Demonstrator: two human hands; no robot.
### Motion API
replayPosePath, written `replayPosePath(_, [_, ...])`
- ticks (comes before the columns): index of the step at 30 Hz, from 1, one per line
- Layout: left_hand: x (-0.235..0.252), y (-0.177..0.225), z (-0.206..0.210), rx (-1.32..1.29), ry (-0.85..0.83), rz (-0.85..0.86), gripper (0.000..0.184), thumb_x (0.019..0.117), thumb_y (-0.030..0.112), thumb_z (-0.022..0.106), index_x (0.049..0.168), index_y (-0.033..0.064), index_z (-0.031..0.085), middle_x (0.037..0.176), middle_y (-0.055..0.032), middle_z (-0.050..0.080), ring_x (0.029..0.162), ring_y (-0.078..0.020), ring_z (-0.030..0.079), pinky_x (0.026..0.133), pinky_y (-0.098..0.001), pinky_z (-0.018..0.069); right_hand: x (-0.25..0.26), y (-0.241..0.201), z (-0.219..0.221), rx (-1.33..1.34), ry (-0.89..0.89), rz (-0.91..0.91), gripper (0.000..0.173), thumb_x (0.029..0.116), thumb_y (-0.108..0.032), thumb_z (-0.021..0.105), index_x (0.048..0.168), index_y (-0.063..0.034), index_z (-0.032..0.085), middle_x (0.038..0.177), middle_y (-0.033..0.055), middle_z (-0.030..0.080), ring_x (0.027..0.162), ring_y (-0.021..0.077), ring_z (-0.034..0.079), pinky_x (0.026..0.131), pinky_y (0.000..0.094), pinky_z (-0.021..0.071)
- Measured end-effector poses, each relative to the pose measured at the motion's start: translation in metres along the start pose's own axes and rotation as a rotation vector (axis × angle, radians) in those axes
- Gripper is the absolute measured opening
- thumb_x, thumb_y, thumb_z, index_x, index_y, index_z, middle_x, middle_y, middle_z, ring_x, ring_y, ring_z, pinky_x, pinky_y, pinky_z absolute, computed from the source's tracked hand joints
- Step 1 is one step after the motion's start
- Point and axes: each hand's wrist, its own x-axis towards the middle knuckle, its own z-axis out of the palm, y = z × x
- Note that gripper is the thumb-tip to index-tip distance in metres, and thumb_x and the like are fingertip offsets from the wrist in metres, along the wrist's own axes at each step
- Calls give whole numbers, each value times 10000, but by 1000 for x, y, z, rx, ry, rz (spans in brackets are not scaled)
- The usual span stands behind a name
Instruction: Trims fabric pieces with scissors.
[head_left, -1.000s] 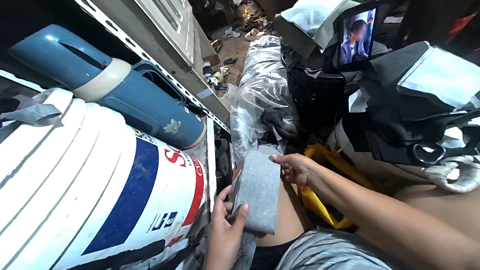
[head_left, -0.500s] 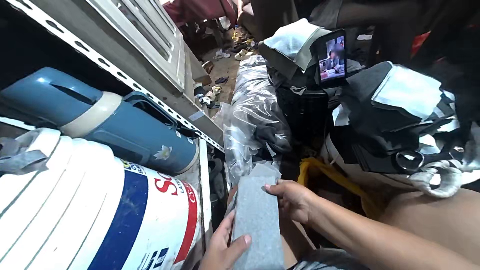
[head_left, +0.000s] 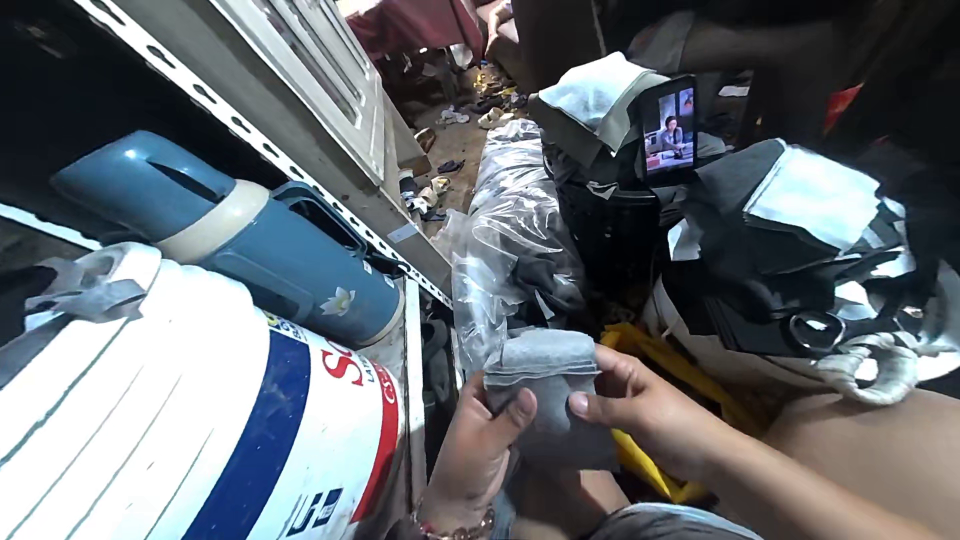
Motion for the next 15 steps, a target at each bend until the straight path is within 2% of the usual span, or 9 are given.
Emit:
replayPosePath(2, [6,-1,8,31,-63,-14,446,762,288,891,1102,67,704,980,-16,764,924,-106,735,876,-316,620,-4,-2,-5,-136,97,-126,320,938,-61,671,1243,-64,577,1087,-19,696,981,73,685,888,293,587])
replayPosePath(5, [12,-7,26,-13,-121,30,299,841,248,827,1090,105,743,1001,5,768,956,-78,727,900,-294,606,-8,3,-11,-498,306,-468,389,948,-174,699,1257,-66,489,1070,0,685,933,44,685,814,241,595])
replayPosePath(7, [15,-10,35,-9,-137,76,239,862,247,802,1070,134,765,1004,26,770,957,-60,723,900,-276,601,-9,-2,-17,-648,320,-654,415,978,-202,691,1327,-120,482,1097,-1,699,979,35,682,860,224,584])
replayPosePath(8, [15,-11,39,8,-134,87,222,866,243,797,1063,146,764,1000,40,770,952,-49,722,895,-266,601,-10,-7,-19,-710,305,-707,413,975,-189,693,1350,-128,530,1136,18,697,1031,44,673,902,226,574])
replayPosePath(10, [14,-10,45,30,-125,93,182,874,199,787,1050,158,770,981,63,771,935,-28,720,887,-246,599,-12,-18,-20,-841,296,-743,325,961,-190,703,1274,-113,665,1136,87,666,1061,72,638,925,209,542])
replayPosePath(11, [13,-9,47,35,-127,97,167,882,171,777,1048,159,769,979,67,772,934,-23,718,889,-240,595,-13,-23,-19,-904,310,-739,295,960,-206,705,1237,-104,690,1110,107,659,1047,77,632,914,193,536])
replayPosePath(13, [10,-6,53,59,-119,109,159,900,87,737,1027,179,764,958,98,774,917,11,712,879,-204,586,-13,-30,-18,-986,330,-727,294,958,-200,701,1204,-40,685,1101,139,672,1038,100,649,905,198,540])
replayPosePath(15, [8,-5,55,100,-134,124,192,905,75,726,1018,225,767,956,146,769,912,53,698,874,-172,573,-14,-35,-17,-1026,340,-716,239,930,-170,718,1121,-30,684,1057,142,673,995,117,657,870,199,545])
